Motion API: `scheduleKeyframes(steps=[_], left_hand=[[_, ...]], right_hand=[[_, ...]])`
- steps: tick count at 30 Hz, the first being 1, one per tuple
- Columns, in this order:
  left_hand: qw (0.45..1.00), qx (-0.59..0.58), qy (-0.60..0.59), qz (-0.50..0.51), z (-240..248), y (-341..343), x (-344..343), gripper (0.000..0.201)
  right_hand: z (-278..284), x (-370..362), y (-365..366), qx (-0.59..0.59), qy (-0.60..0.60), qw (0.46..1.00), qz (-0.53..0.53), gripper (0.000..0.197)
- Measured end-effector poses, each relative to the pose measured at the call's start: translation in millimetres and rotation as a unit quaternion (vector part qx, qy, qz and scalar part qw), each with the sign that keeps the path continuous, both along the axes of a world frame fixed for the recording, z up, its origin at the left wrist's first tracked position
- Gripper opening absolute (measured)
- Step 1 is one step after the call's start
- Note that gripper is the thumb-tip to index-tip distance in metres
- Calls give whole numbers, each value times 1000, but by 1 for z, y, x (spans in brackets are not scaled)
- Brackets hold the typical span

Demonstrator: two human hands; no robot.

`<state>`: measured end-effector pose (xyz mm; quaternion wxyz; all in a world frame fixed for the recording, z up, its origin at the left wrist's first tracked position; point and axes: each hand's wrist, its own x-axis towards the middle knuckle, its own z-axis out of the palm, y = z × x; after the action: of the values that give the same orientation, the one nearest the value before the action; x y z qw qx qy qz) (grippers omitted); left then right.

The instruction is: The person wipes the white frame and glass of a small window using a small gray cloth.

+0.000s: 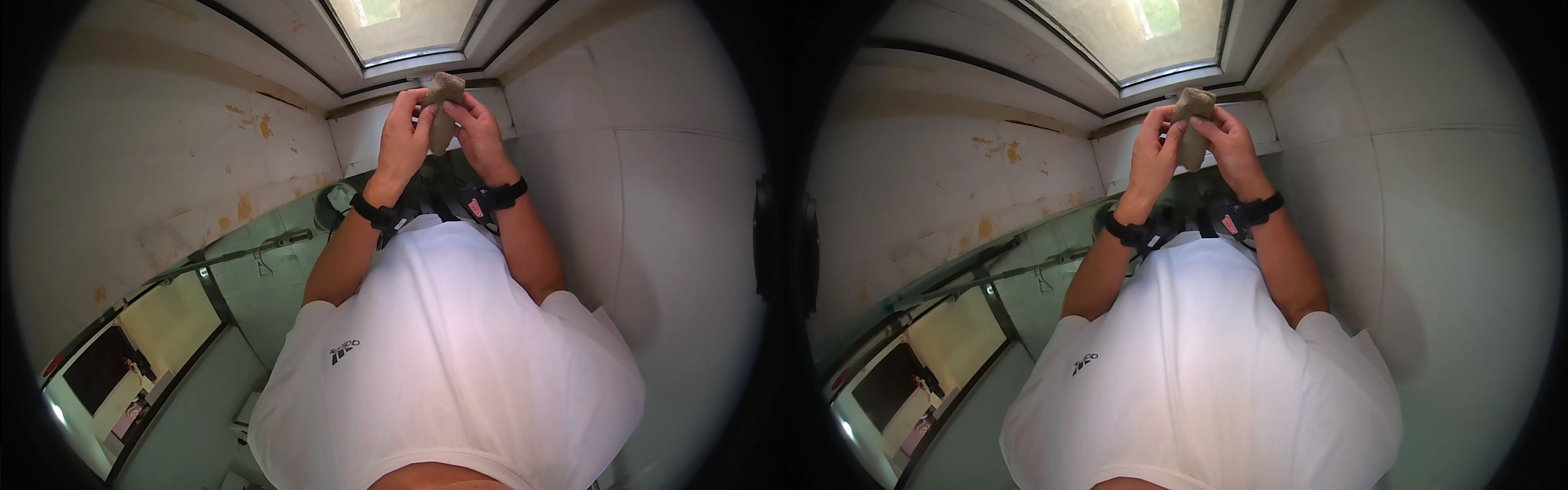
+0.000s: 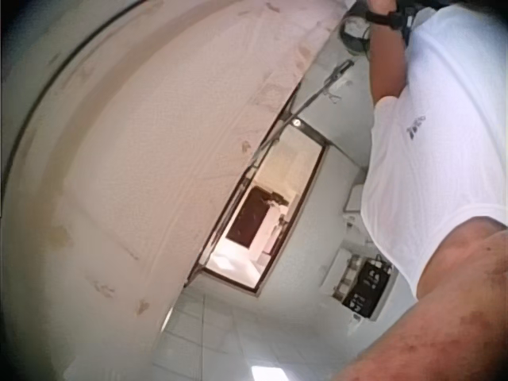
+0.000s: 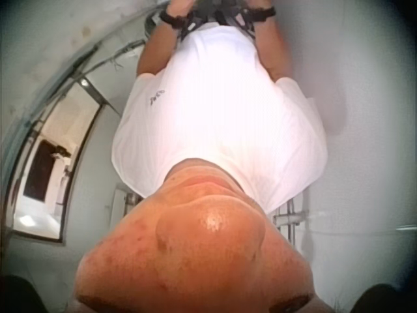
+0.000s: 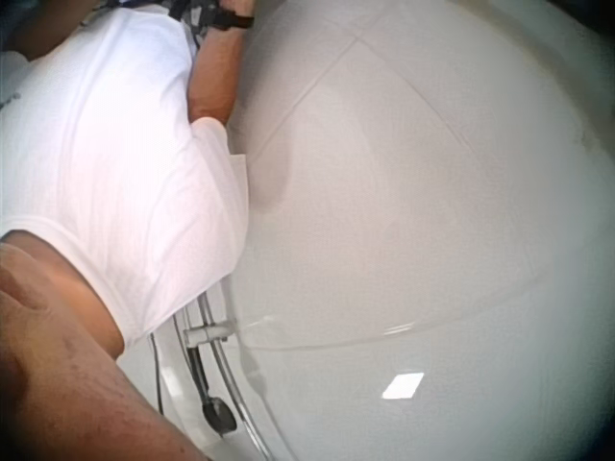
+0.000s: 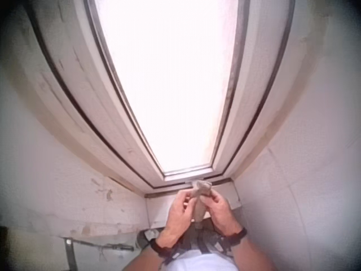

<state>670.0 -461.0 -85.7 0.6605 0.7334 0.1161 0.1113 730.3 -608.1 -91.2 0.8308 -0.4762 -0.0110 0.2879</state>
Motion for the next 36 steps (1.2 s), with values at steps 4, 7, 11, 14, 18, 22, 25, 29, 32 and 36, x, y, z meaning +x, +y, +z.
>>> scheduleKeyframes(steps=[4,7,11,14,18,22,25,29,32,36], left_hand=[[990,128,-44,-28,5,7,-1,28],[994,83,36,-54,14,12,4,30],[994,62,59,-71,5,16,-7,31],[994,76,43,-67,1,25,-13,31],[993,105,-33,-48,10,20,2,33],[990,117,-75,-30,34,12,10,34],[972,199,-112,-48,49,7,7,36],[960,253,-79,-88,34,11,-3,36],[950,293,-32,-99,12,26,-8,35],[956,274,22,-105,5,34,-19,33]], right_hand=[[-13,-9,5,-42,-27,996,-68,34],[-13,-2,9,-61,-36,988,-140,35],[0,8,-1,-196,-121,927,-296,37],[12,19,-2,-305,-124,903,-277,35],[18,14,13,-123,-114,943,-288,30],[18,-3,17,-118,-80,956,-255,29],[2,7,8,-272,-140,909,-284,31],[7,14,11,-456,-263,777,-345,28],[-2,29,21,-500,-420,672,-350,27],[-10,48,26,-542,-510,606,-281,27]])
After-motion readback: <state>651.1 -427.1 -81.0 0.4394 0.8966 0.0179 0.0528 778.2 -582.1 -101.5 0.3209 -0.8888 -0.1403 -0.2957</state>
